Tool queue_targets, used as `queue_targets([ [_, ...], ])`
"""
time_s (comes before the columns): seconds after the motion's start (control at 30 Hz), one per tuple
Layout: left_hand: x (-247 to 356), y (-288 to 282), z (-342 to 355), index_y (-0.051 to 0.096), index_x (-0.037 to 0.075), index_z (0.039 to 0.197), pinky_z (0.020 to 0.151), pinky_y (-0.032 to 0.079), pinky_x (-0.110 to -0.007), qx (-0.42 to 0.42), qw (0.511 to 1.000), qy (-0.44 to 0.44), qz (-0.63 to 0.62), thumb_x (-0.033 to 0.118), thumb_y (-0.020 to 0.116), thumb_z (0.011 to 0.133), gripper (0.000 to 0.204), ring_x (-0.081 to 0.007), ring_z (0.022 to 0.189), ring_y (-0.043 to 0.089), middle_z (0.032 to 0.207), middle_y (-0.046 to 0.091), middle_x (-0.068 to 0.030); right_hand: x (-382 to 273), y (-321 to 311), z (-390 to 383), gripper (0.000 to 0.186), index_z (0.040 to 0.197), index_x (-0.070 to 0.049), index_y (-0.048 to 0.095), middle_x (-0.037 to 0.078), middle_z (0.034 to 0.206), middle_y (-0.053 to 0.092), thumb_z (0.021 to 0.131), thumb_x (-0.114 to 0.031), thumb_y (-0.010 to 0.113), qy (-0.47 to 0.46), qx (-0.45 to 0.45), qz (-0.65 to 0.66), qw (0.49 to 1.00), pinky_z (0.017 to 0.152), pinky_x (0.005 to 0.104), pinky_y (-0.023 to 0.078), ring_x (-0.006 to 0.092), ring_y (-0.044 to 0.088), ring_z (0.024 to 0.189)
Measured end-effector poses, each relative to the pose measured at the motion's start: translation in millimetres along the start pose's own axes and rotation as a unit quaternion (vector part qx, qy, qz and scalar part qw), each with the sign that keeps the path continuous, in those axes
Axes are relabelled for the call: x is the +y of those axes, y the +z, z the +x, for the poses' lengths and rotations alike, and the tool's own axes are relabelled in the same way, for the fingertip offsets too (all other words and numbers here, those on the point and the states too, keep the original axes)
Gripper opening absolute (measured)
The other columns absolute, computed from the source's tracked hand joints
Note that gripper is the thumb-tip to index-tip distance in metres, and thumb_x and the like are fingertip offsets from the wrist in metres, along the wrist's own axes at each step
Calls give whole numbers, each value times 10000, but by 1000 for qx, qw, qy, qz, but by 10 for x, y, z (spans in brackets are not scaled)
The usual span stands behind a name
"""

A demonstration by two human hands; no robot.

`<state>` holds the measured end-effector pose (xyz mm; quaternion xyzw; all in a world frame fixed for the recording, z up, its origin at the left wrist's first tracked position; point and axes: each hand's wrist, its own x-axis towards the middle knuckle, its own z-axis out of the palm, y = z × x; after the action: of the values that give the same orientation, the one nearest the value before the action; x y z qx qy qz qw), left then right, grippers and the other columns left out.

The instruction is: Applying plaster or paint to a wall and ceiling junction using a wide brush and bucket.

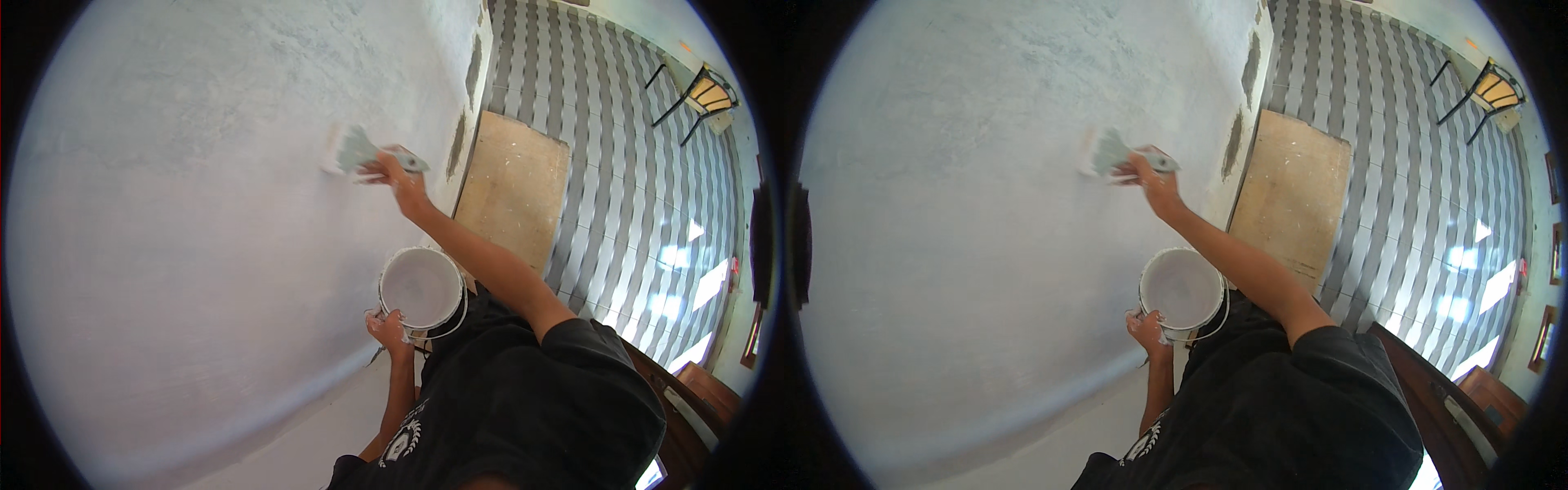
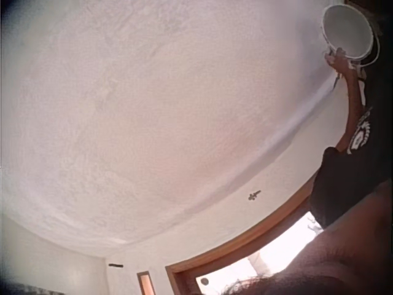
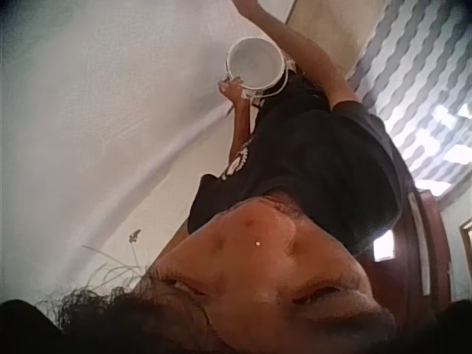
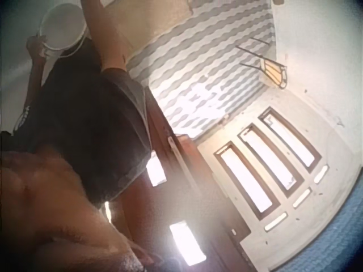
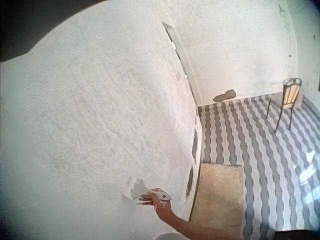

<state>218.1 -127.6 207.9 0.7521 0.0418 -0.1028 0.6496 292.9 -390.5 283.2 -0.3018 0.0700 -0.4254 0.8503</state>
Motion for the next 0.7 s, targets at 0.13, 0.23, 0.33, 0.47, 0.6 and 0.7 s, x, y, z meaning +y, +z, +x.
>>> queue_targets([
  [0.13,-128,-74,9,462,-36,885,537,435,-286,16,999,15,-44,-99,576,638,279,-147,602,527,755,552,-107,387,-746,-236,164,971,7,552,179,868,672,944,-152,583,37,93,-20,995,641,350,599,229,691,739],
  [0.23,-79,-78,10,471,-34,888,525,431,-284,33,998,41,39,-93,587,633,287,-139,591,522,755,551,-108,524,-961,-223,117,932,-2,560,161,821,668,919,-115,592,79,177,-103,976,577,316,589,210,681,666],
  [0.33,-118,-90,24,479,-37,897,530,432,-285,25,999,38,4,-88,592,635,290,-146,581,520,750,546,-105,513,-756,-153,132,945,-2,559,154,825,659,909,-118,610,87,150,-116,978,630,331,592,213,682,701],
  [0.47,-134,-131,39,479,-42,900,530,432,-290,36,999,17,19,-83,598,635,293,-146,576,513,737,537,-97,100,255,-100,145,894,-8,569,86,779,609,904,-142,623,-3,84,-104,991,624,313,577,173,641,653],
  [0.6,-329,-181,110,472,-46,901,549,428,-288,30,998,37,48,-83,600,638,295,-139,596,505,756,528,-94,-323,1112,-87,167,865,19,585,94,771,605,888,-142,626,-69,26,-35,997,626,324,577,185,634,647],
  [0.7,-351,-225,114,466,-42,902,563,423,-286,19,999,29,11,-82,596,641,295,-135,620,498,773,519,-90,-645,1575,-84,202,896,41,584,134,809,623,867,-151,638,-40,-10,-45,998,655,360,583,238,656,710],
])
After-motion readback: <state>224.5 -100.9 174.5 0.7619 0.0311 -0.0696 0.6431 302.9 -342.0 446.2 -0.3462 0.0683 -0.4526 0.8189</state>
